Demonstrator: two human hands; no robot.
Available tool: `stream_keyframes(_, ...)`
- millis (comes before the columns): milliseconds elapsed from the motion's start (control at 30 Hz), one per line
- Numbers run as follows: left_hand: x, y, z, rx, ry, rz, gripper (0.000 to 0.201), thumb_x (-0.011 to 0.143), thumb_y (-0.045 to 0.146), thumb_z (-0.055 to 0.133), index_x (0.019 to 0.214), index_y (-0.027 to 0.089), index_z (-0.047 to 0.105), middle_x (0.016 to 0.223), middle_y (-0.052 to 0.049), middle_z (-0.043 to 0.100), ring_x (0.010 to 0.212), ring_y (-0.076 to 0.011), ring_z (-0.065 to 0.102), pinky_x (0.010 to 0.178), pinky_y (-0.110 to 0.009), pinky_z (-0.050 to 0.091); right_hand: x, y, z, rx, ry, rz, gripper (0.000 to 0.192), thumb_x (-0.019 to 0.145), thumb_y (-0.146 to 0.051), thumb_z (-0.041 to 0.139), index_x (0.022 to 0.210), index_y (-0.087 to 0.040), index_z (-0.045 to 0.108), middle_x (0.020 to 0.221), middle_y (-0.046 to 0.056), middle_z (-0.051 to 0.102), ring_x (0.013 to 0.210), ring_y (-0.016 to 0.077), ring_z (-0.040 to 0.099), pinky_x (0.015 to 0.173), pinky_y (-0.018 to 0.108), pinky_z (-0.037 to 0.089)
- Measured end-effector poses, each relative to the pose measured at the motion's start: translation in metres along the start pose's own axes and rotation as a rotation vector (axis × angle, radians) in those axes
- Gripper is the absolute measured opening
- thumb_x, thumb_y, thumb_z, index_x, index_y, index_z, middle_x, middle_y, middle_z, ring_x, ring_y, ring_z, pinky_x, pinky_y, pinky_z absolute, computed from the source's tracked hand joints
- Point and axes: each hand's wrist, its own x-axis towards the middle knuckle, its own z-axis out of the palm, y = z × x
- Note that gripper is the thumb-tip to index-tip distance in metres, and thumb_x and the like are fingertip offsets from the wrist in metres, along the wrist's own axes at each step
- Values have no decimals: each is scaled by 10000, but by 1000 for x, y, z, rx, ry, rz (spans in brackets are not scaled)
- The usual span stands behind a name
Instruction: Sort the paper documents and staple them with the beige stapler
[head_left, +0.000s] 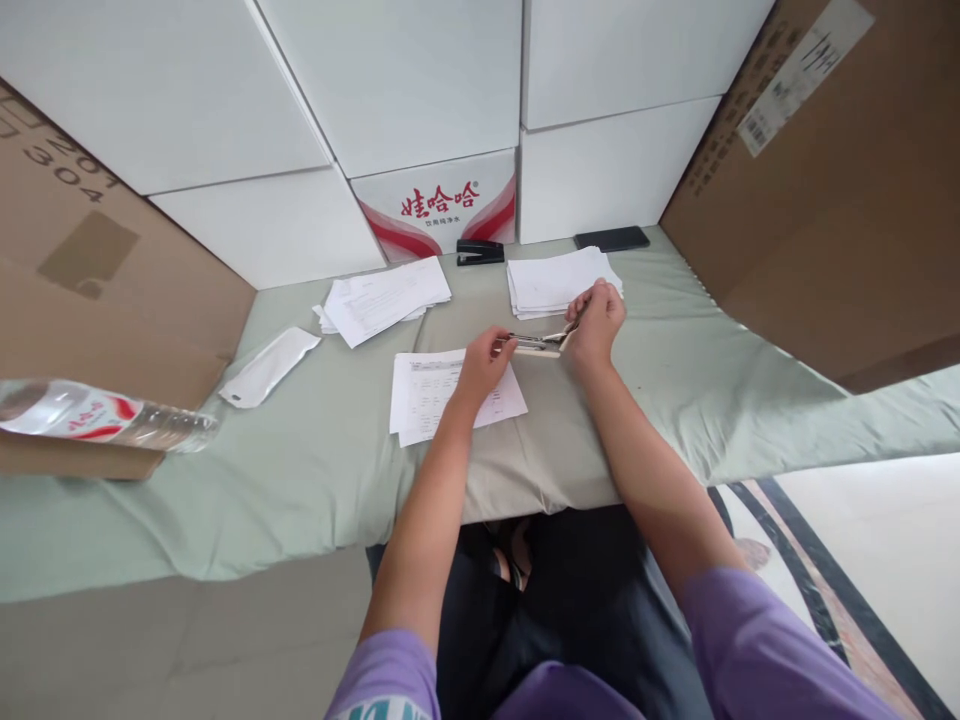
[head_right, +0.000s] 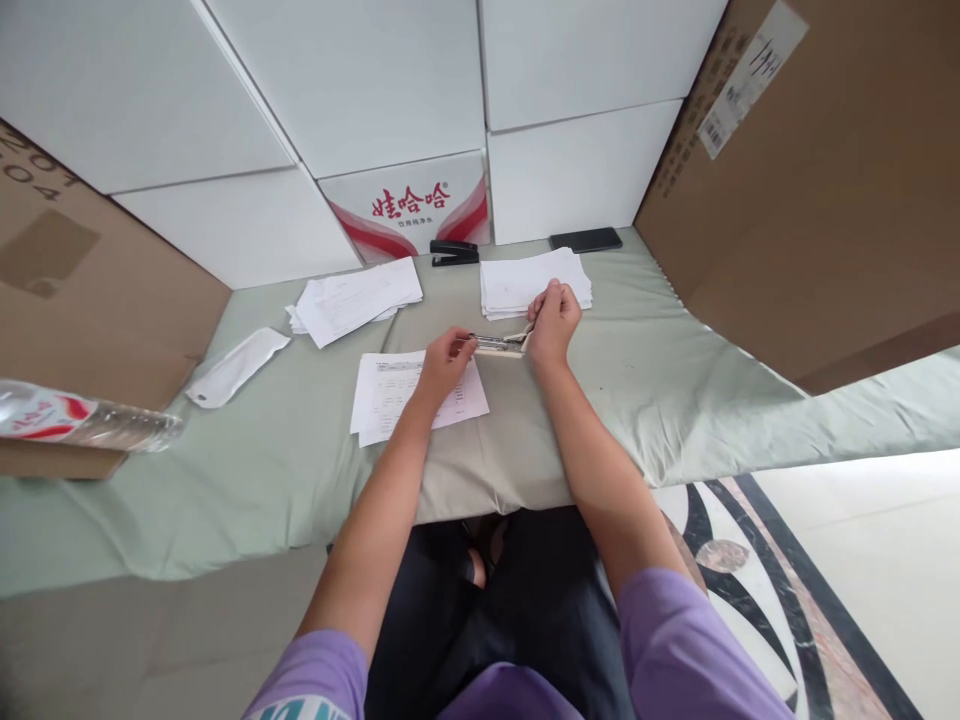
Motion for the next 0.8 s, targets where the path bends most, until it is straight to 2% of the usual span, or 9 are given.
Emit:
stream_keyframes(100,-1,-1,-9,273,-118,114,151,949,352,598,922,215,653,1011,-53,706,1006,-214,634,886,-349,506,4,-1,-4,103,122,56,453,931,-554,495,670,-243,293,563,-84,304,444,73,358,428,190,357)
stream_keyframes(200,-3,1,-9,432,-225,174,142,943,324,609,872,214,665,1041,-56,700,1067,-239,599,947,-381,467,13,-1,-12,183,218,133,389,941,-484,420,675,-247,263,545,-87,271,427,78,337,411,192,333)
stream_keyframes(300,-3,5,-3,485,-226,141,135,940,325,618,886,218,679,1035,-51,698,1070,-243,595,938,-386,454,22,5,-21,218,255,193,303,921,-385,390,680,-247,268,528,-87,292,414,81,345,408,194,324)
stream_keyframes(400,-4,9,2,509,-218,117,140,944,329,614,892,221,688,1041,-47,698,1083,-242,593,930,-386,441,31,14,-29,142,277,292,206,881,-277,386,686,-245,327,541,-77,389,416,82,388,414,198,319)
stream_keyframes(500,-5,13,2,526,-209,106,140,945,322,607,889,224,690,1050,-46,697,1089,-237,591,929,-383,434,38,22,-37,-41,288,314,149,856,-222,396,708,-240,390,573,-64,464,436,93,446,437,206,345)
stream_keyframes(667,-6,17,1,530,-209,98,148,940,322,603,856,223,674,1052,-49,692,1094,-234,590,918,-376,433,43,26,-52,-448,248,192,151,910,-197,310,820,-250,420,642,-42,521,514,149,532,550,276,439)
stream_keyframes(733,-6,18,1,538,-220,97,129,928,304,611,842,223,663,1056,-44,691,1085,-229,593,918,-372,431,40,22,-59,-710,194,106,181,909,-145,299,869,-240,447,709,-5,567,644,180,579,678,326,471)
stream_keyframes(800,-6,19,2,560,-227,99,107,918,286,614,839,225,653,1052,-40,691,1075,-225,596,916,-372,426,36,15,-63,-1042,122,16,193,869,-92,361,889,-220,505,848,60,623,879,226,596,840,391,447)
